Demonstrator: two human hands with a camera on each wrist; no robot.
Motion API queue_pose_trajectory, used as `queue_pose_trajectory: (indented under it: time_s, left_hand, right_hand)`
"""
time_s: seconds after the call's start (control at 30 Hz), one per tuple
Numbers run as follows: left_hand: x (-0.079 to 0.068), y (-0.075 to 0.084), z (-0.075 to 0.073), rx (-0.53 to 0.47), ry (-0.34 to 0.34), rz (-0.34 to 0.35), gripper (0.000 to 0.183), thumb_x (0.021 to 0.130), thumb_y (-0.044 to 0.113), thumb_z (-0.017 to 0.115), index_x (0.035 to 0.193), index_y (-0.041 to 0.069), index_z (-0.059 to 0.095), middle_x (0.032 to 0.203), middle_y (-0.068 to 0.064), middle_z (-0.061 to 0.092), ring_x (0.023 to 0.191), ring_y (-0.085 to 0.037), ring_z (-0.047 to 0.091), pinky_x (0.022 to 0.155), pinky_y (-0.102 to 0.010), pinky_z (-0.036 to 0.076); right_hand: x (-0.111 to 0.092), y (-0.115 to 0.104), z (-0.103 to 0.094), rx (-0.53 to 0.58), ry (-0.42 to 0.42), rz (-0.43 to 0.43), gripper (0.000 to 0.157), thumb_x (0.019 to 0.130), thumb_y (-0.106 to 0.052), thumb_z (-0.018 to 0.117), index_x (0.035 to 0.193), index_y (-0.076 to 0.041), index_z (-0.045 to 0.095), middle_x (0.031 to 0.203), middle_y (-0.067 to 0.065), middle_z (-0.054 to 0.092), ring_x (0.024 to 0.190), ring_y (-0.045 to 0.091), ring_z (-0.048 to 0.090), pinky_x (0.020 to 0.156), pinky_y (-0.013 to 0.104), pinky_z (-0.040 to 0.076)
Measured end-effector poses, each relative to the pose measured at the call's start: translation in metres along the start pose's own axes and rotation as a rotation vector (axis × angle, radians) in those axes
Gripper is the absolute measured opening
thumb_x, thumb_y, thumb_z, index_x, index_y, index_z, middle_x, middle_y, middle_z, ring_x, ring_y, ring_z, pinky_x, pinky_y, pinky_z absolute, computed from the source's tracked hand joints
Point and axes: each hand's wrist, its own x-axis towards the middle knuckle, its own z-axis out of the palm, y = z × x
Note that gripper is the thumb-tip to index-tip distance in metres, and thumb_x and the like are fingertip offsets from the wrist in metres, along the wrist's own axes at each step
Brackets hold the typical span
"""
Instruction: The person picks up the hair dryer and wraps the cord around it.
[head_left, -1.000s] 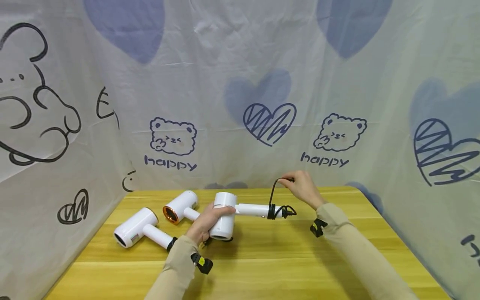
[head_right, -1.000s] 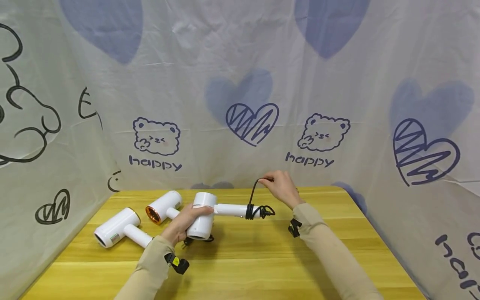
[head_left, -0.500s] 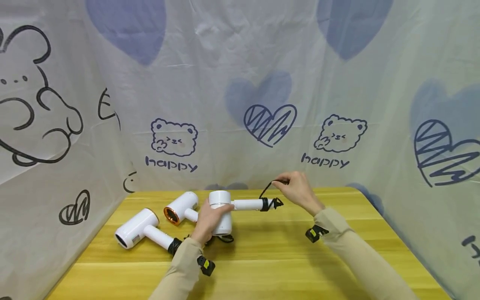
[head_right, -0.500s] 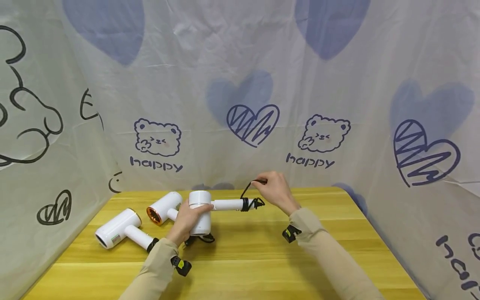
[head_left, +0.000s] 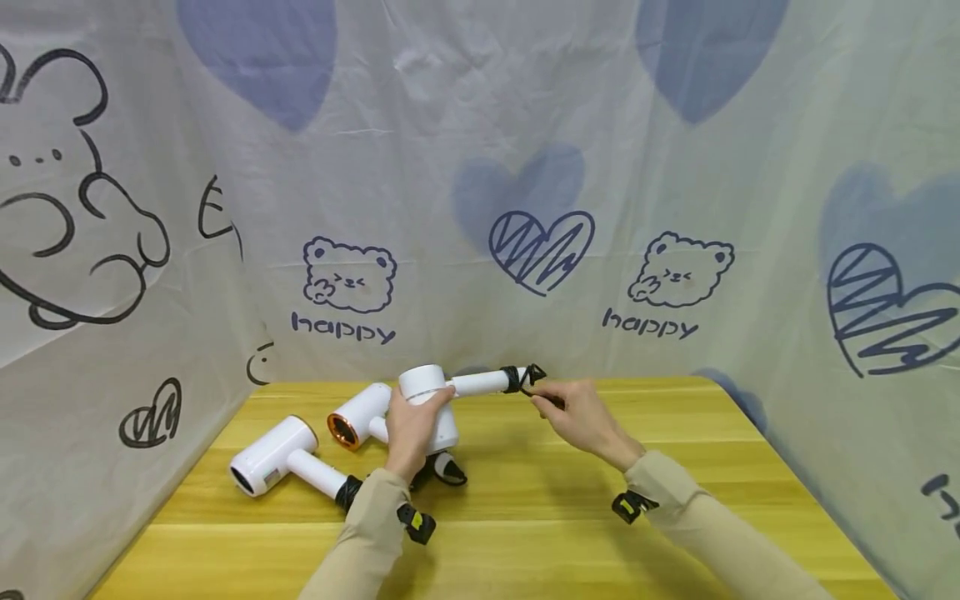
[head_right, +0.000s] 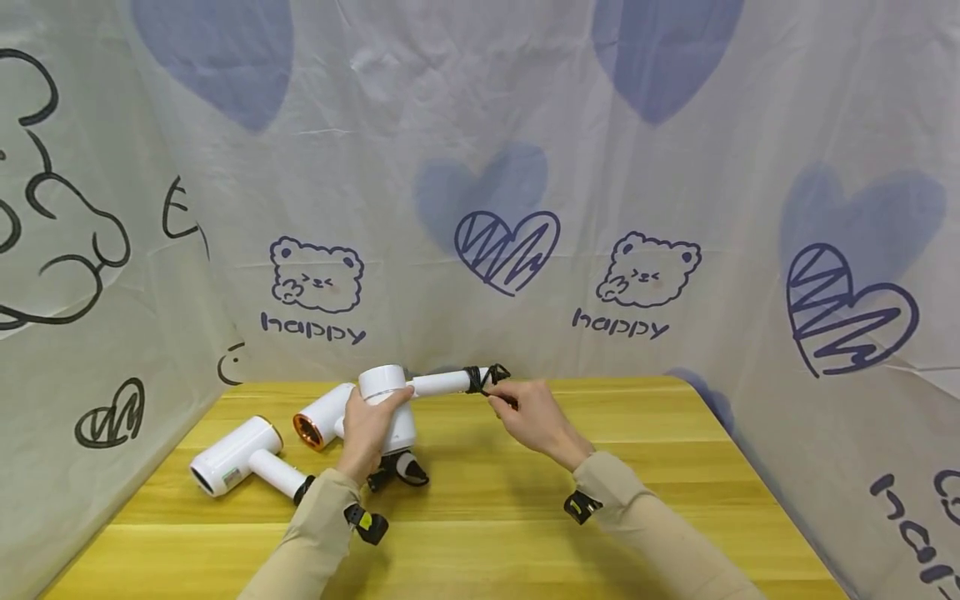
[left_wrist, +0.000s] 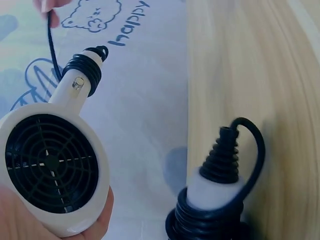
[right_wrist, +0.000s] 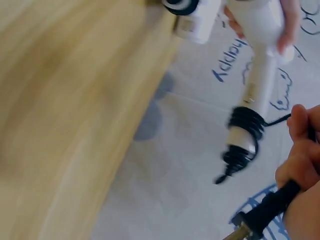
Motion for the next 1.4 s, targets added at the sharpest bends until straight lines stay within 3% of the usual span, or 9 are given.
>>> queue_pose_trajectory:
  time_s: [0.27,0.43,0.57,0.67,0.8,0.97,1.07,1.2,1.4]
  left_hand:
    - [0.005,0.005,-0.005,-0.181,-0.085,-0.12,0.071,0.078,0.034,0.081,0.133,0.007,0.045,0.115,-0.013,0.056,0.088,-0.023,0.06,0.07,-0.033,0.056]
    - [0.007,0.002,-0.006,-0.25,-0.145,-0.19,0.07,0.079,0.034,0.079,0.134,0.008,0.044,0.113,-0.012,0.056,0.088,-0.021,0.059,0.071,-0.033,0.056]
    - [0.008,-0.001,-0.011,-0.266,-0.204,-0.21,0.069,0.08,0.034,0.078,0.133,0.007,0.044,0.111,-0.011,0.056,0.087,-0.021,0.059,0.071,-0.034,0.056]
    - [0.007,-0.003,-0.015,-0.257,-0.267,-0.2,0.063,0.081,0.03,0.076,0.131,0.006,0.046,0.104,-0.011,0.059,0.081,-0.021,0.061,0.068,-0.036,0.057]
    - [0.006,-0.003,-0.02,-0.225,-0.384,-0.164,0.06,0.082,0.027,0.074,0.131,0.005,0.046,0.097,-0.012,0.061,0.074,-0.023,0.065,0.064,-0.04,0.059]
    - [0.006,-0.005,-0.022,-0.14,-0.493,-0.134,0.062,0.082,0.025,0.074,0.134,0.01,0.046,0.1,-0.014,0.061,0.078,-0.023,0.063,0.064,-0.041,0.059]
    - [0.006,-0.007,-0.021,-0.044,-0.537,-0.097,0.063,0.081,0.026,0.075,0.135,0.01,0.047,0.102,-0.015,0.061,0.079,-0.024,0.063,0.064,-0.041,0.059]
    - [0.005,-0.007,-0.019,0.072,-0.562,-0.04,0.066,0.078,0.028,0.077,0.134,0.009,0.049,0.102,-0.015,0.063,0.08,-0.025,0.063,0.065,-0.04,0.059]
    - [0.002,-0.008,-0.017,0.113,-0.516,-0.046,0.063,0.077,0.03,0.079,0.13,0.007,0.052,0.101,-0.016,0.064,0.079,-0.025,0.064,0.065,-0.039,0.059]
  right_hand:
    - [-0.017,0.018,0.005,0.108,-0.196,0.053,0.032,0.1,-0.01,0.053,0.13,-0.007,0.063,0.079,-0.005,0.066,0.047,0.001,0.03,0.044,0.018,0.03]
    - [-0.021,0.036,0.007,0.256,-0.361,0.153,0.04,0.103,-0.009,0.045,0.143,-0.01,0.05,0.083,0.0,0.063,0.059,0.005,0.044,0.05,0.021,0.04]
    - [-0.02,0.052,0.008,0.317,-0.432,0.215,0.034,0.104,-0.013,0.046,0.134,-0.003,0.058,0.083,0.006,0.063,0.066,0.011,0.052,0.053,0.023,0.045]
    - [-0.017,0.065,0.004,0.284,-0.44,0.268,0.027,0.102,-0.02,0.052,0.117,-0.006,0.069,0.08,0.006,0.063,0.062,0.011,0.05,0.051,0.021,0.042]
    - [-0.012,0.076,-0.008,0.211,-0.437,0.339,0.018,0.097,-0.024,0.061,0.099,-0.011,0.073,0.075,0.0,0.063,0.054,0.008,0.041,0.048,0.02,0.035]
    - [-0.001,0.073,-0.023,0.167,-0.409,0.341,0.011,0.092,-0.008,0.063,0.096,-0.005,0.073,0.077,0.003,0.068,0.052,0.008,0.04,0.047,0.02,0.036]
    - [0.005,0.067,-0.029,0.165,-0.421,0.345,0.01,0.089,-0.009,0.068,0.096,-0.007,0.074,0.08,0.003,0.071,0.052,0.009,0.046,0.045,0.021,0.041]
    - [0.009,0.061,-0.029,0.198,-0.438,0.379,0.012,0.083,-0.019,0.078,0.089,-0.01,0.072,0.082,0.002,0.071,0.057,0.012,0.054,0.048,0.024,0.049]
    - [0.01,0.05,-0.024,0.29,-0.344,0.41,0.016,0.082,-0.014,0.079,0.092,-0.004,0.071,0.09,0.008,0.068,0.067,0.021,0.061,0.06,0.033,0.057]
